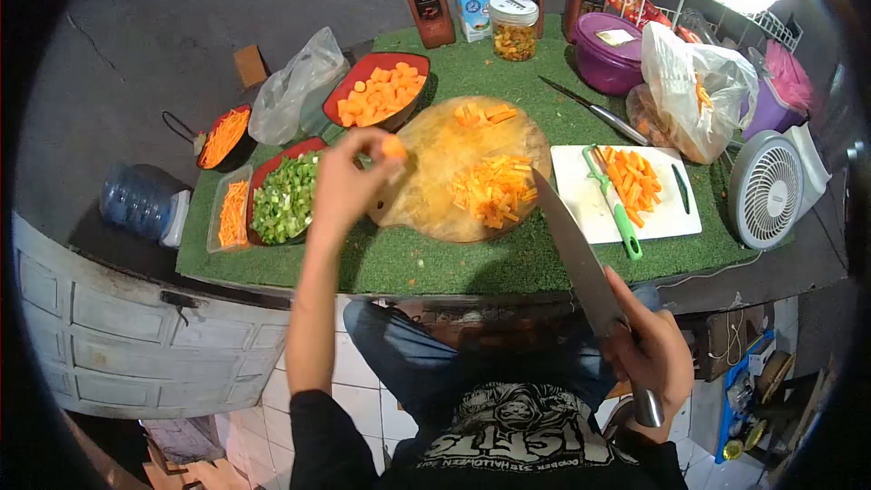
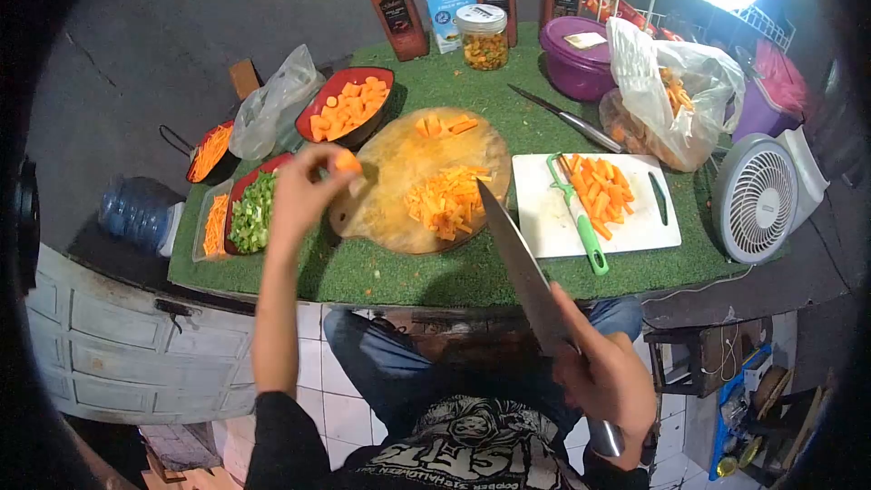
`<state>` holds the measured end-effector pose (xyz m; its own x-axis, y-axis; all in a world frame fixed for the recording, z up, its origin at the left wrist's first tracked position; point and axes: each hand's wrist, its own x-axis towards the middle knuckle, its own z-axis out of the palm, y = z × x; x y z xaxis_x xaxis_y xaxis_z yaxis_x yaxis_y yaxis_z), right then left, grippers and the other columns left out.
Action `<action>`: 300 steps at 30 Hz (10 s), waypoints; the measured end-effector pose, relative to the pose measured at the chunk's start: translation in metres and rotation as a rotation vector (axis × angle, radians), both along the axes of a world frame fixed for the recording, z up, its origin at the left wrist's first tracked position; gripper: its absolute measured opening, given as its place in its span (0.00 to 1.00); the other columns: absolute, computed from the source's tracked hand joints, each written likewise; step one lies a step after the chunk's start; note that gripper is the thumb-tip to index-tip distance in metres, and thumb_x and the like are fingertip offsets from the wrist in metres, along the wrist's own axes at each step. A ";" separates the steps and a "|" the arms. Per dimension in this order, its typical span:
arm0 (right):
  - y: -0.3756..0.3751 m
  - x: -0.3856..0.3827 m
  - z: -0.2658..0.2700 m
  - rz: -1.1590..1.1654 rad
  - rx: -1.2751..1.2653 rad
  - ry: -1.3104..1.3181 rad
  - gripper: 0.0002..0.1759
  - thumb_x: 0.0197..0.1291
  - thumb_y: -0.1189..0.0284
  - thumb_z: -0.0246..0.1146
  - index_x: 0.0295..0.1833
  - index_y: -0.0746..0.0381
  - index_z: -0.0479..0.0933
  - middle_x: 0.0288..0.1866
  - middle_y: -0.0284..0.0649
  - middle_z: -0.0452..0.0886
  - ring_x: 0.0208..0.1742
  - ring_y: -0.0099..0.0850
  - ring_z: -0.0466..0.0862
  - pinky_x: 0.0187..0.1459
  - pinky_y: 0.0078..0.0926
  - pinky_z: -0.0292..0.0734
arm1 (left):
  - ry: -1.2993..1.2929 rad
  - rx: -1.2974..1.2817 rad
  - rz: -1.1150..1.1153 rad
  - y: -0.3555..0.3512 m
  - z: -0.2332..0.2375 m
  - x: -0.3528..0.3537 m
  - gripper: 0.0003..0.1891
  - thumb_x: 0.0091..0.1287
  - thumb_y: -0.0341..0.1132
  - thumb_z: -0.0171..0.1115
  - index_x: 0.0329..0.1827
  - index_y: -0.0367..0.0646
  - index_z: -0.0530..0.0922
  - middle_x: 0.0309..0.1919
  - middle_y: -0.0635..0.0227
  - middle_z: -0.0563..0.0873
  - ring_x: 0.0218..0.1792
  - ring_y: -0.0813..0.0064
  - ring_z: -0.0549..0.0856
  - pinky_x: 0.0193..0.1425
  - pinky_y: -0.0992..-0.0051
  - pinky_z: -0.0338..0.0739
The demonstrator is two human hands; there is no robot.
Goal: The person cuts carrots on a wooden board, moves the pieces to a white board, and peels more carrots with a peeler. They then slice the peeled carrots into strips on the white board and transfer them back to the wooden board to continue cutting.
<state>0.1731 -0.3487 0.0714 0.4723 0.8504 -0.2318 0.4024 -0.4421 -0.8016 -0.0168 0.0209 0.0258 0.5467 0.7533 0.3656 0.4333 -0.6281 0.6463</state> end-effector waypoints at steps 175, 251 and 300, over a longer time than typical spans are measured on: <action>0.107 -0.037 -0.028 0.512 0.164 -0.394 0.47 0.61 0.79 0.59 0.82 0.68 0.44 0.21 0.55 0.80 0.23 0.56 0.83 0.32 0.51 0.80 | -0.351 -0.171 0.052 -0.046 -0.057 -0.003 0.10 0.69 0.28 0.68 0.50 0.34 0.86 0.44 0.63 0.89 0.42 0.75 0.90 0.48 0.77 0.83; -0.004 -0.009 0.016 0.278 -0.177 -0.298 0.42 0.61 0.76 0.61 0.81 0.53 0.56 0.21 0.52 0.82 0.22 0.53 0.84 0.28 0.50 0.79 | 0.213 0.332 -0.298 0.056 0.005 0.128 0.17 0.65 0.37 0.66 0.55 0.42 0.87 0.41 0.53 0.88 0.43 0.58 0.88 0.51 0.62 0.82; 0.002 0.013 0.009 0.026 -0.105 -0.027 0.38 0.63 0.81 0.57 0.80 0.52 0.63 0.17 0.39 0.80 0.17 0.32 0.84 0.23 0.32 0.79 | 0.286 0.104 -0.200 0.099 0.049 0.007 0.22 0.58 0.25 0.65 0.58 0.39 0.84 0.48 0.56 0.89 0.45 0.64 0.89 0.51 0.68 0.83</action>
<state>0.1862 -0.3467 0.0802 0.4578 0.8341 -0.3076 0.4358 -0.5121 -0.7401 -0.0097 0.1195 0.0753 0.7707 0.5879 0.2456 0.4493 -0.7748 0.4449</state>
